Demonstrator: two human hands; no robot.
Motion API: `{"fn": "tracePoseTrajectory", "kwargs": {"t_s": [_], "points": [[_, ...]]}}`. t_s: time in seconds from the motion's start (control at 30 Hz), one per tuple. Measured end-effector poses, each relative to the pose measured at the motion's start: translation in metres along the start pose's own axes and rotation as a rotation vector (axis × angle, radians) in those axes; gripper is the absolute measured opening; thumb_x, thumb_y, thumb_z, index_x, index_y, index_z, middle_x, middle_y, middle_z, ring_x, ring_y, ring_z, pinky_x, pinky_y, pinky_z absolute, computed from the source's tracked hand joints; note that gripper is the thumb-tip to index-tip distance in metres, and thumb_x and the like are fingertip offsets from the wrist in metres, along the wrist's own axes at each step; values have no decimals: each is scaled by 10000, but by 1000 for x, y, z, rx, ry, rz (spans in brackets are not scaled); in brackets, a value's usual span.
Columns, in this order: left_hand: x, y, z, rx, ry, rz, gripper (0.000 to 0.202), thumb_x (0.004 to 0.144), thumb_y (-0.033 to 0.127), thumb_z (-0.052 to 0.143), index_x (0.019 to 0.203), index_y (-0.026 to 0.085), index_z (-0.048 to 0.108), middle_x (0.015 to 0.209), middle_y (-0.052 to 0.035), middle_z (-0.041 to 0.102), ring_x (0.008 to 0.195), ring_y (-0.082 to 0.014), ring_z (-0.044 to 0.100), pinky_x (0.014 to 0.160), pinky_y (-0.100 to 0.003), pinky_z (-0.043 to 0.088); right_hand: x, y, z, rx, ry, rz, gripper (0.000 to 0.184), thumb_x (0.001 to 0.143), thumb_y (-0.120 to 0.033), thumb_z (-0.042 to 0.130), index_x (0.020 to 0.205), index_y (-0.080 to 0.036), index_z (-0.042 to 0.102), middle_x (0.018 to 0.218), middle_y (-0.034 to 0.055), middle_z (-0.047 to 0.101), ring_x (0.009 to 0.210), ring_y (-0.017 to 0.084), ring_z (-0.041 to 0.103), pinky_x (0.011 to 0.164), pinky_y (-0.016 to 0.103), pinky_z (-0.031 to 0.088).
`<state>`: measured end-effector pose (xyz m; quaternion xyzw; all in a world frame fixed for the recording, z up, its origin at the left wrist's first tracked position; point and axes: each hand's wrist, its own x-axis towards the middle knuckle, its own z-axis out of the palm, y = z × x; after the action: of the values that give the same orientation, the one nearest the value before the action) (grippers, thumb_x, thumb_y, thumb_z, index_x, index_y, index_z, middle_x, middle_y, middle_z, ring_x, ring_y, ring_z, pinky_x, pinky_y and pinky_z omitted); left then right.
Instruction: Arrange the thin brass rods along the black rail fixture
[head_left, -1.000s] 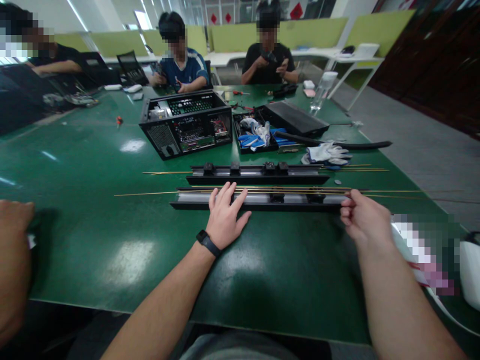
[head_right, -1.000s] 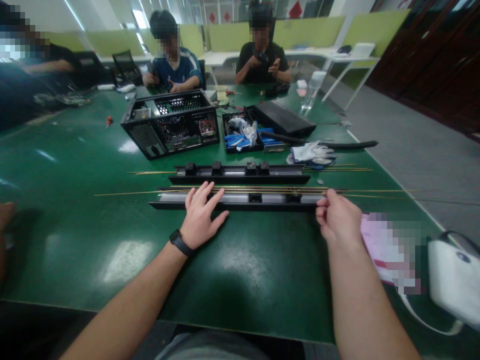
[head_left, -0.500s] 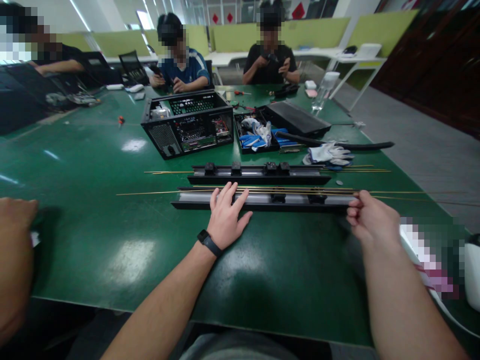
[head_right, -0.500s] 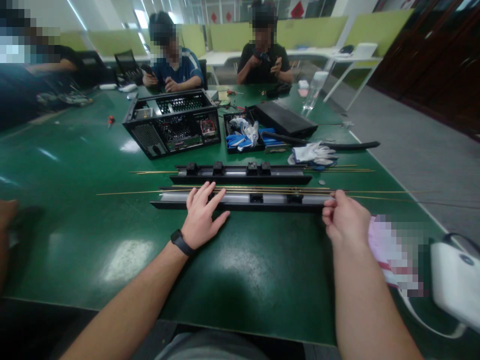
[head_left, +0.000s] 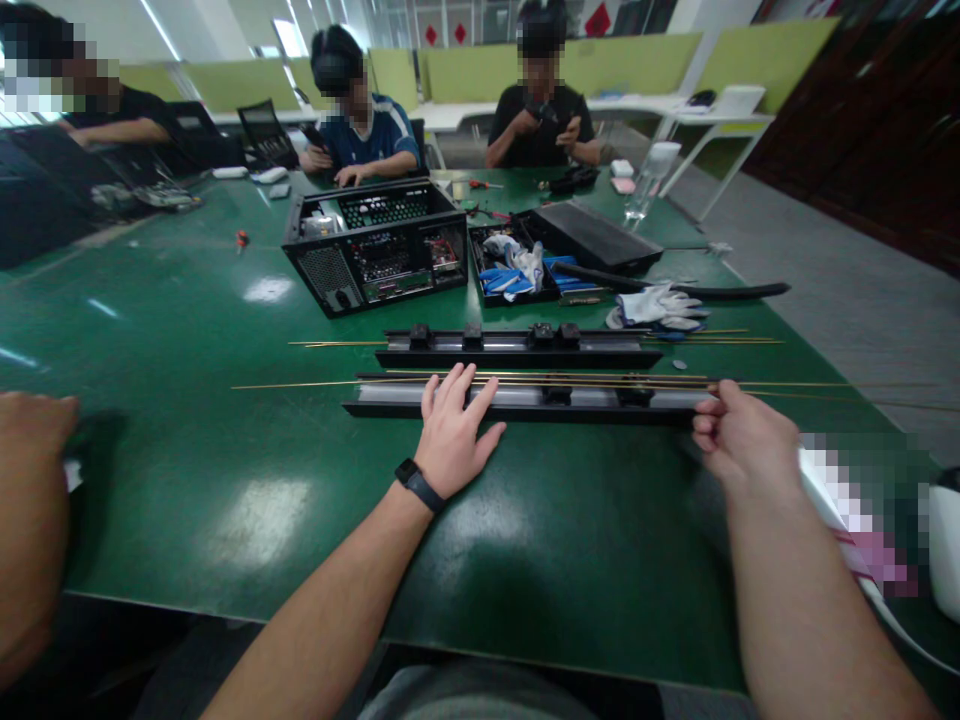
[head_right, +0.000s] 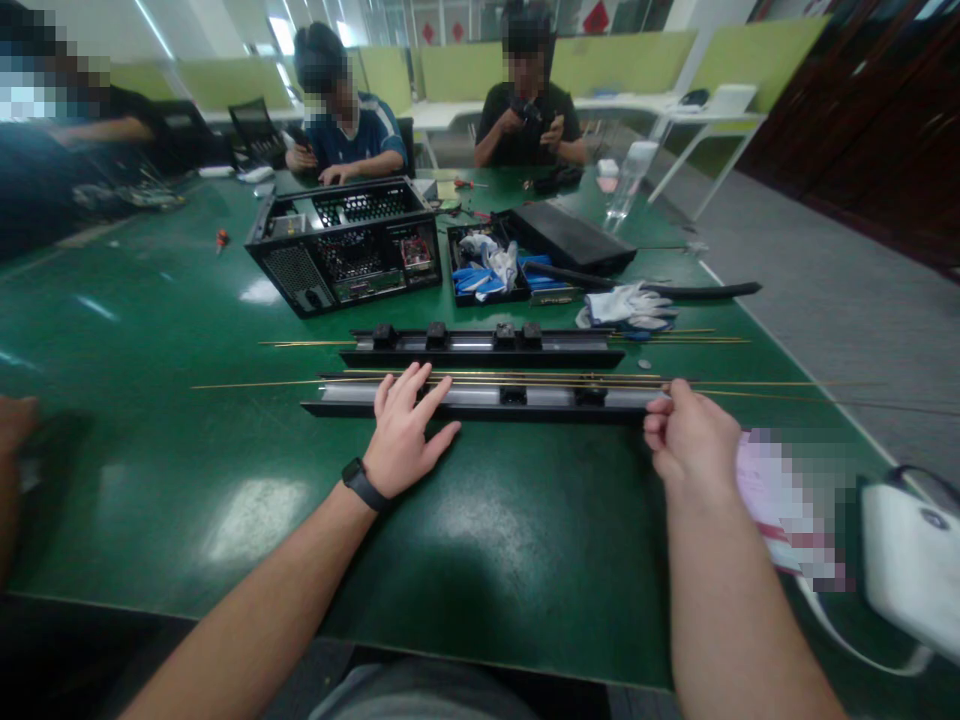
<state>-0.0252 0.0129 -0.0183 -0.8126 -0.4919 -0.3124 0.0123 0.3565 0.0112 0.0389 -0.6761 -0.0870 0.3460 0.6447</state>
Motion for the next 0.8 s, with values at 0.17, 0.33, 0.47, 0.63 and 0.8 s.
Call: {"fn": "tracePoseTrajectory", "kwargs": {"t_s": [0.17, 0.33, 0.47, 0.63, 0.8], "points": [[1, 1, 0, 0, -3, -4, 620, 1107, 308, 808, 1721, 291, 724, 1872, -203, 619, 1806, -454, 516, 1510, -755, 307, -2, 0, 1, -11, 12, -27, 220, 1115, -233, 816, 963, -222, 657, 689, -42, 630, 405, 67, 460, 368, 134, 292], [0, 1, -1, -1, -11, 9, 618, 1105, 305, 808, 1716, 281, 723, 1877, -211, 611, 1812, -461, 505, 1504, -767, 313, -11, 1, 4, -29, -38, -26, 262, 1139, -225, 791, 928, -220, 635, 672, -48, 616, 410, 58, 453, 369, 125, 282], [0, 1, -1, 8, -2, 23, 613, 1112, 303, 801, 1719, 266, 719, 1875, -219, 612, 1802, -457, 523, 1500, -756, 331, -24, 11, 10, -52, -182, 7, 323, 1070, -299, 922, 908, -212, 656, 694, -46, 638, 409, 49, 447, 347, 124, 258], [-1, 1, -1, 4, -9, 14, 611, 1113, 298, 802, 1718, 282, 720, 1879, -205, 612, 1813, -452, 508, 1507, -756, 316, -21, 17, 11, -39, -199, 3, 385, 1054, -383, 967, 911, -221, 647, 714, -38, 664, 396, 49, 442, 331, 131, 234], [-1, 0, 0, 12, -7, 15, 632, 1105, 302, 819, 1727, 281, 715, 1881, -199, 611, 1810, -454, 512, 1505, -746, 334, -9, 14, 6, -7, -98, 0, 286, 1173, -247, 763, 916, -233, 636, 661, -68, 613, 398, 56, 449, 346, 129, 286]]}}
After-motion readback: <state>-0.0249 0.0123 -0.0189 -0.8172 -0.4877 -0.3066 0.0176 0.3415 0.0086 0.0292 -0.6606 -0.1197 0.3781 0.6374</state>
